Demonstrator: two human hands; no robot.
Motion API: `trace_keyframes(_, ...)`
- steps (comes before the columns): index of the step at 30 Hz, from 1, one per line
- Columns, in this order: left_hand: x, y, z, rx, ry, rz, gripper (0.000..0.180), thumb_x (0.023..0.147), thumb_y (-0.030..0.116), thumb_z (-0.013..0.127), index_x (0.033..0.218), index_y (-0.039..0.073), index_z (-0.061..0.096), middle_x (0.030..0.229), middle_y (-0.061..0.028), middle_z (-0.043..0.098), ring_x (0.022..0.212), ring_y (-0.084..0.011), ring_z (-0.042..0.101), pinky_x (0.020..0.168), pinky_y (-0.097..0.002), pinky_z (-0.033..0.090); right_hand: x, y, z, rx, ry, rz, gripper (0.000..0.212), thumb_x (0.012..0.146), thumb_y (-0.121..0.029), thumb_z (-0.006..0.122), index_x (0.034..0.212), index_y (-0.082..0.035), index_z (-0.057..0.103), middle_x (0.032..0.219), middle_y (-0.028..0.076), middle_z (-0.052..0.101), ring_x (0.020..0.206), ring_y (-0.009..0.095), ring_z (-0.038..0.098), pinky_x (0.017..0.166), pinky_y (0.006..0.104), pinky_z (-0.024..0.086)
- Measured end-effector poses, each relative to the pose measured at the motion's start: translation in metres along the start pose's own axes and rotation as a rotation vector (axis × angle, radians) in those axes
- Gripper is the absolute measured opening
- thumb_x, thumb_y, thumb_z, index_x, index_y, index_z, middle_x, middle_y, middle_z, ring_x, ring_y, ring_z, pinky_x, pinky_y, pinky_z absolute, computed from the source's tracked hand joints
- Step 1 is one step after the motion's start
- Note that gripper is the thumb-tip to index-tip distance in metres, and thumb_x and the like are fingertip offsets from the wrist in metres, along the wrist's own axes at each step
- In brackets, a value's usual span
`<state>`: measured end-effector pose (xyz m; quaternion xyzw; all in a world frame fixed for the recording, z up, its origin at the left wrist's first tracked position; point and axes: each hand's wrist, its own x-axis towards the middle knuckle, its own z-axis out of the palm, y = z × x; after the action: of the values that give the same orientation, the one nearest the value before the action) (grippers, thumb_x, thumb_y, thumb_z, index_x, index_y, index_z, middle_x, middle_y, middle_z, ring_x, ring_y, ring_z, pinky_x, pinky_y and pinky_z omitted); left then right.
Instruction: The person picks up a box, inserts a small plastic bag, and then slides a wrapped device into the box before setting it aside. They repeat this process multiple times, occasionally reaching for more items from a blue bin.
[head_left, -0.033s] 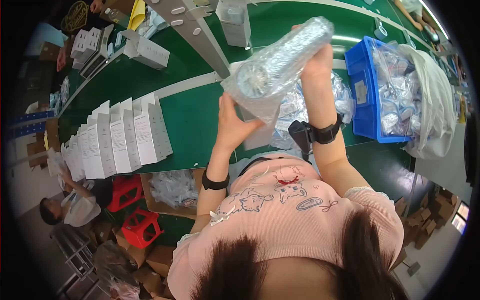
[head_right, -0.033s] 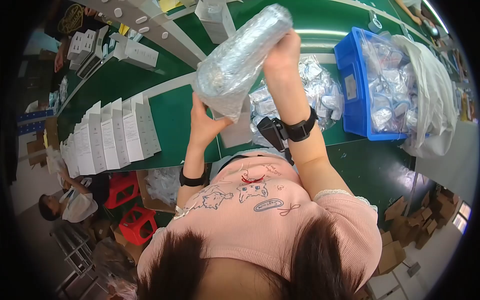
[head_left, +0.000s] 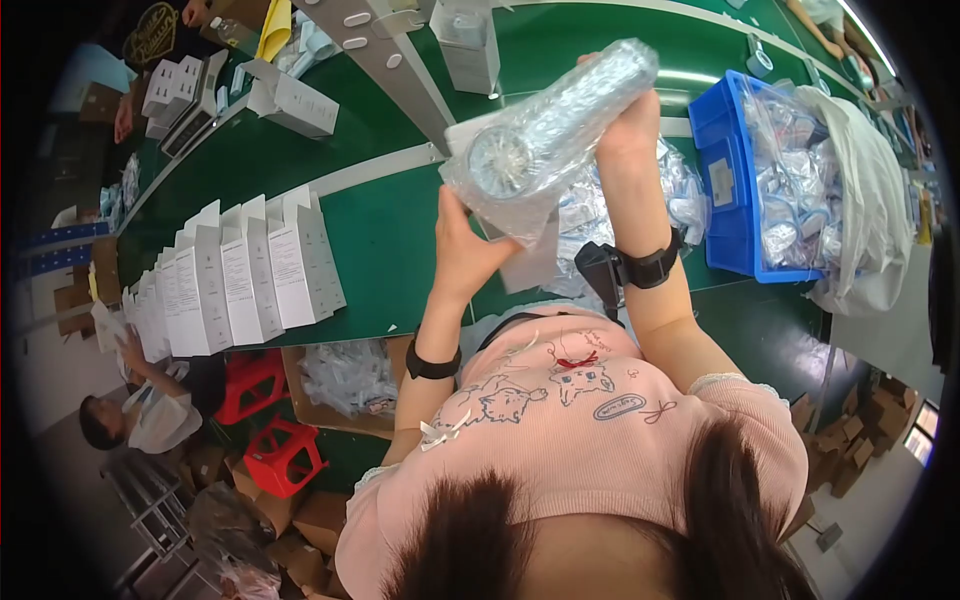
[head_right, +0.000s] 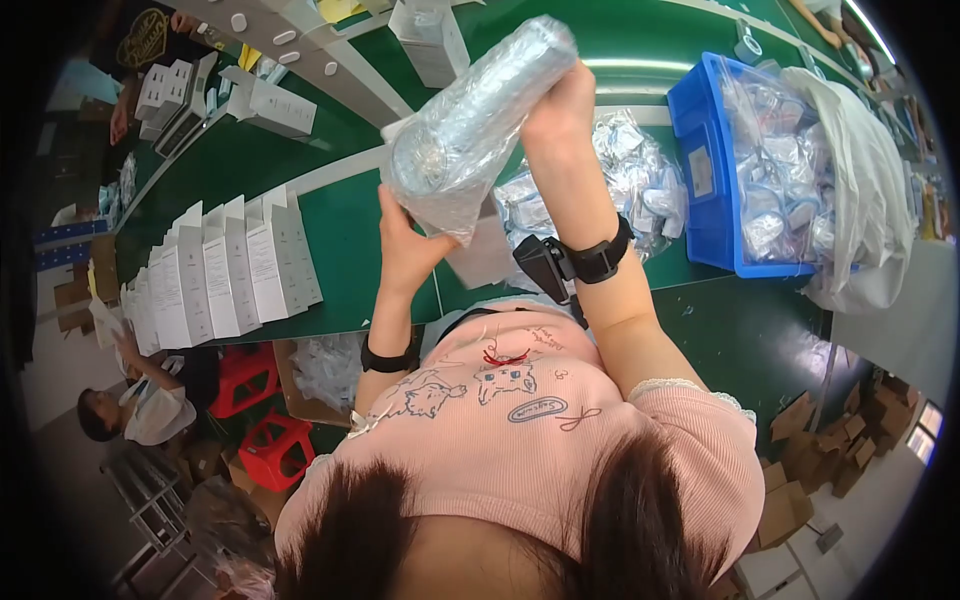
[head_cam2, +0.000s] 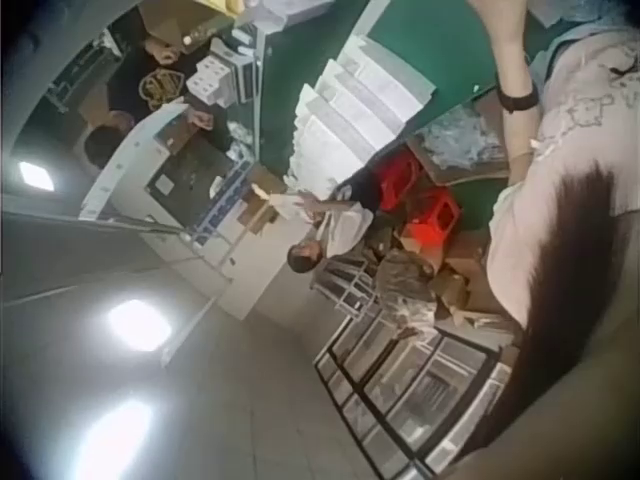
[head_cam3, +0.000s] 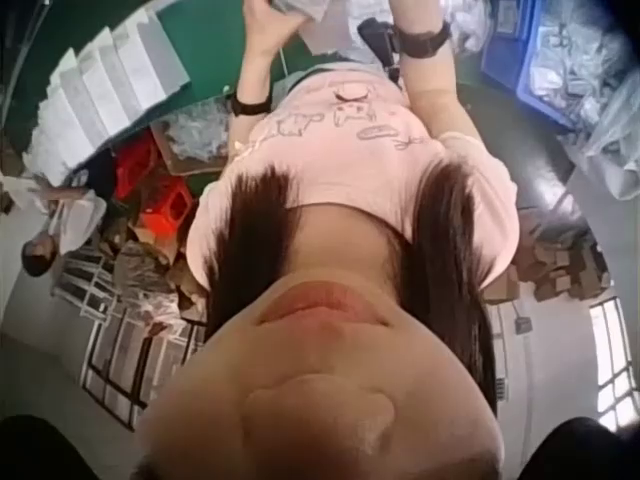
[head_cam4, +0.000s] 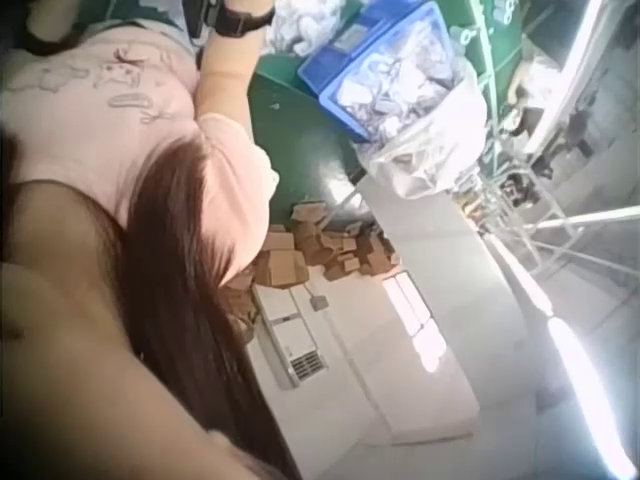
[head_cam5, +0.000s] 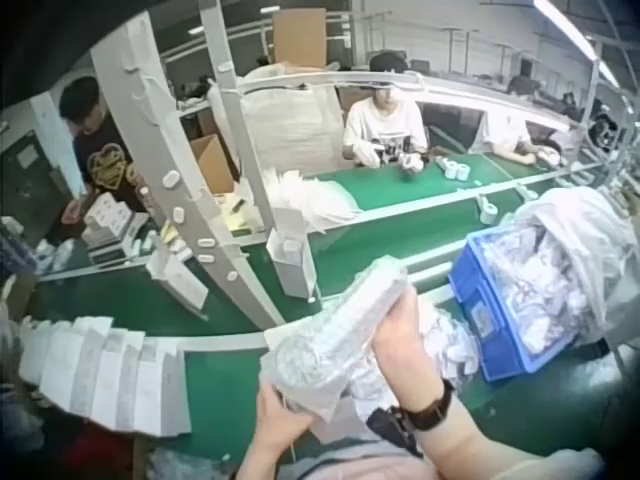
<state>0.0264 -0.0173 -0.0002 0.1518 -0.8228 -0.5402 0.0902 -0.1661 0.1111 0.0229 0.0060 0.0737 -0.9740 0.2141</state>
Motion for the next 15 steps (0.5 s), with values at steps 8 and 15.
trace_keyframes(8, -0.017, 0.007, 0.014, -0.081, 0.262, 0.394, 0.067, 0.048, 0.012, 0.081, 0.094, 0.005, 0.033, 0.121, -0.0232, 0.042, 0.106, -0.0333, 0.047, 0.087, -0.0384, 0.039, -0.030, 0.005, 0.016, -0.748, 0.058, -0.540, 0.018, 0.084, -0.019, 0.049, 0.089, -0.003, 0.054, 0.074, 0.008, 0.055, 0.074, 0.024, 0.054, 0.072, 0.0360, 0.046)
trace_keyframes(15, -0.009, 0.021, 0.017, -0.171, 0.150, 0.374, 0.070, 0.050, 0.011, 0.082, 0.096, 0.006, 0.030, 0.120, -0.0241, 0.042, 0.108, -0.0317, 0.046, 0.091, -0.0366, 0.038, -0.063, 0.000, 0.044, -1.800, -0.603, -0.703, 0.025, 0.075, -0.021, 0.061, 0.097, -0.009, 0.060, 0.098, 0.012, 0.052, 0.104, 0.025, 0.047, 0.089, 0.0357, 0.038)
